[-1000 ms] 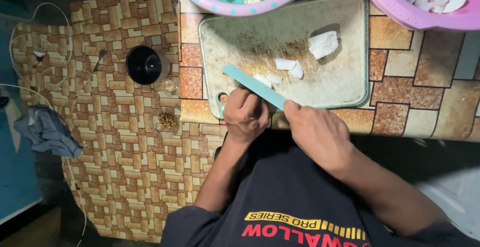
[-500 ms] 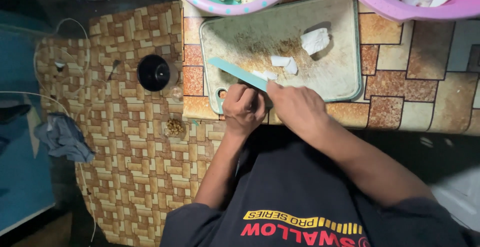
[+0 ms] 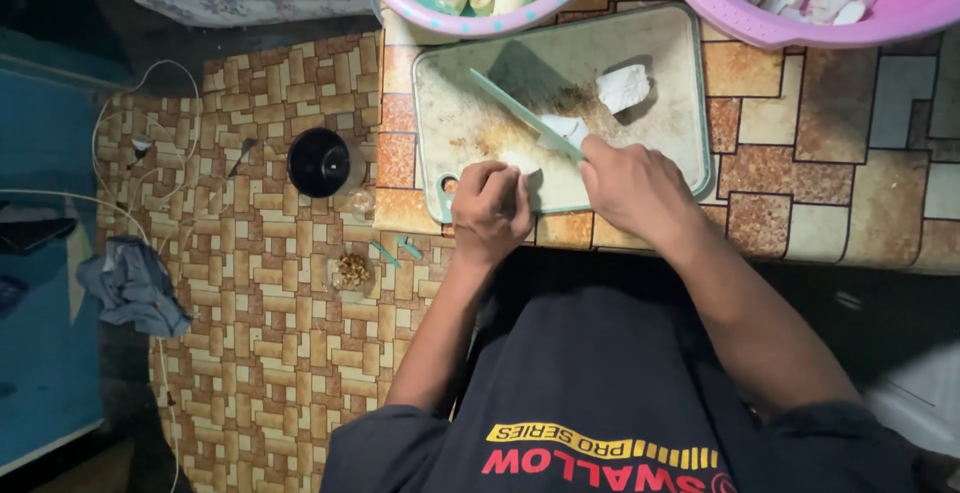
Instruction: Dicing small white vegetable pieces on a cutting board using a blue knife.
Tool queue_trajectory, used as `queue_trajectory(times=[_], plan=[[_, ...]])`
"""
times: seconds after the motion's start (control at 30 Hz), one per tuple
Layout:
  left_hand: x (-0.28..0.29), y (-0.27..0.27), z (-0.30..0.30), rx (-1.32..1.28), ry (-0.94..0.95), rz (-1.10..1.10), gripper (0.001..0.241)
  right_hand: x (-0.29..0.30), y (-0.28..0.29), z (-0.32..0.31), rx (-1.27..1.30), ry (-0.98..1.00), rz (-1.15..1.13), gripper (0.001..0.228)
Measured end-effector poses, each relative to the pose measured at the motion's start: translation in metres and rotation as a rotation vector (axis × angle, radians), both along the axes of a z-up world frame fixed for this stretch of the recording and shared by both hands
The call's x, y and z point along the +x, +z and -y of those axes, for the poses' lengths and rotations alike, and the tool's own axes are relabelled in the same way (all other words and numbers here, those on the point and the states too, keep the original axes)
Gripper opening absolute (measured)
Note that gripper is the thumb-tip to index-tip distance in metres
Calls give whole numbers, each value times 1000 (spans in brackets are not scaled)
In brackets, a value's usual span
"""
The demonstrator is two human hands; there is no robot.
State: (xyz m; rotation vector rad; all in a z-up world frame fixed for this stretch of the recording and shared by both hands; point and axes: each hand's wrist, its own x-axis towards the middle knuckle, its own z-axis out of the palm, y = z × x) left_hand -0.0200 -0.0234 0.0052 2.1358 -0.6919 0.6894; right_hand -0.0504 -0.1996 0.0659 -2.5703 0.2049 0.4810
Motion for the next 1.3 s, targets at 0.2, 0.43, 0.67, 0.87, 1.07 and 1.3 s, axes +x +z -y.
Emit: queue_trajectory(times=[0.2, 0.43, 0.67, 0.87, 1.07, 1.3], plan=[[2, -10, 1, -20, 3, 44, 2, -38, -19, -11, -155, 62, 231, 22], [4, -25, -4, 4, -26, 60, 8, -58, 1, -16, -222, 127, 271, 25], [5, -10, 1, 36, -9, 107, 11, -60, 4, -20, -296, 155, 294, 24], [9, -7, 0, 85, -24, 158, 14, -60, 12, -20, -364, 165, 316, 20], [13, 0, 2, 109, -33, 222, 15, -59, 20, -19, -401, 187, 301, 18], [13, -5, 3, 99, -36, 232, 15, -58, 21, -19, -371, 180, 237, 18]])
